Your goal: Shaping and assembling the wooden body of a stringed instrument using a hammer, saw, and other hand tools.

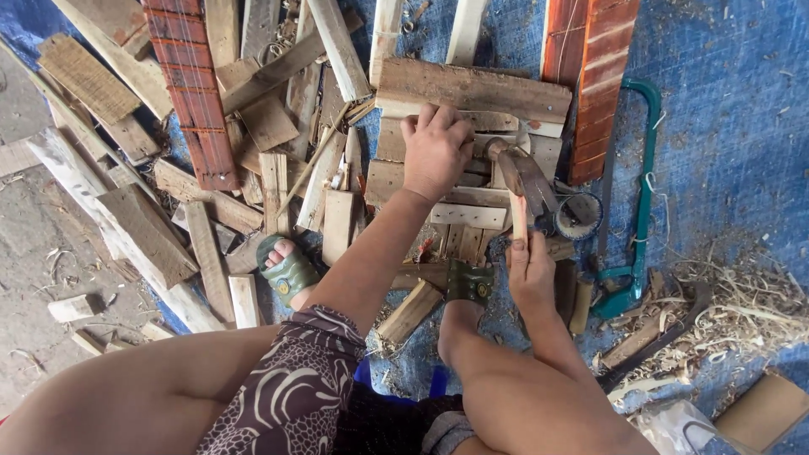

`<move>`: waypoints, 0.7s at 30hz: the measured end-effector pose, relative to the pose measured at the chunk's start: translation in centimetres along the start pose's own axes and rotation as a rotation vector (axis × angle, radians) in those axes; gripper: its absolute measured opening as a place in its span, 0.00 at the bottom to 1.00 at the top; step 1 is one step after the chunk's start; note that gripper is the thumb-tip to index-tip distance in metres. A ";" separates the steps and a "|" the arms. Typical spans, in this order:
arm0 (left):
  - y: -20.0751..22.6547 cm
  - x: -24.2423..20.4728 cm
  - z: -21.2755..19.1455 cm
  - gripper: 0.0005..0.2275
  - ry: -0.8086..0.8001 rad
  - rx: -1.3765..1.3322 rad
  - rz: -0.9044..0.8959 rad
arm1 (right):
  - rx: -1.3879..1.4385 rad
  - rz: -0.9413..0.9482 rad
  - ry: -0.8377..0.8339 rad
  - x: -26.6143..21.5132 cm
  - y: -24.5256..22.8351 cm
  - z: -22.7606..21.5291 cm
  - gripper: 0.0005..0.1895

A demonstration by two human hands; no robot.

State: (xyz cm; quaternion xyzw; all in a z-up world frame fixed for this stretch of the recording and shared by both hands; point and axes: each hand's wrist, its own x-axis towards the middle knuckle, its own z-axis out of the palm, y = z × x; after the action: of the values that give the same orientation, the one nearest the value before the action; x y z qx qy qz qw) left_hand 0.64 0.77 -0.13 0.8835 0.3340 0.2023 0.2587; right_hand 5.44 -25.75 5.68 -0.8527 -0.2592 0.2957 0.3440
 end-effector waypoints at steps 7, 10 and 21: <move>-0.2 -0.5 0.1 0.05 0.035 -0.089 0.003 | -0.019 -0.009 0.021 0.1 -1.7 -0.3 0.19; -0.7 -0.7 1.1 0.07 0.081 -0.083 0.027 | 0.007 -0.022 0.036 -0.1 -2.5 -0.4 0.20; 0.3 -0.5 -0.5 0.06 0.075 -0.103 0.015 | -0.160 -0.081 0.021 0.8 -2.6 -1.2 0.23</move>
State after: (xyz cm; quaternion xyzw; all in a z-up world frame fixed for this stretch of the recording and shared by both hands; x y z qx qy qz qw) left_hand 0.18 0.44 0.35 0.8633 0.3259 0.2539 0.2897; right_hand 6.17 -24.09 8.04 -0.8694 -0.3125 0.2508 0.2890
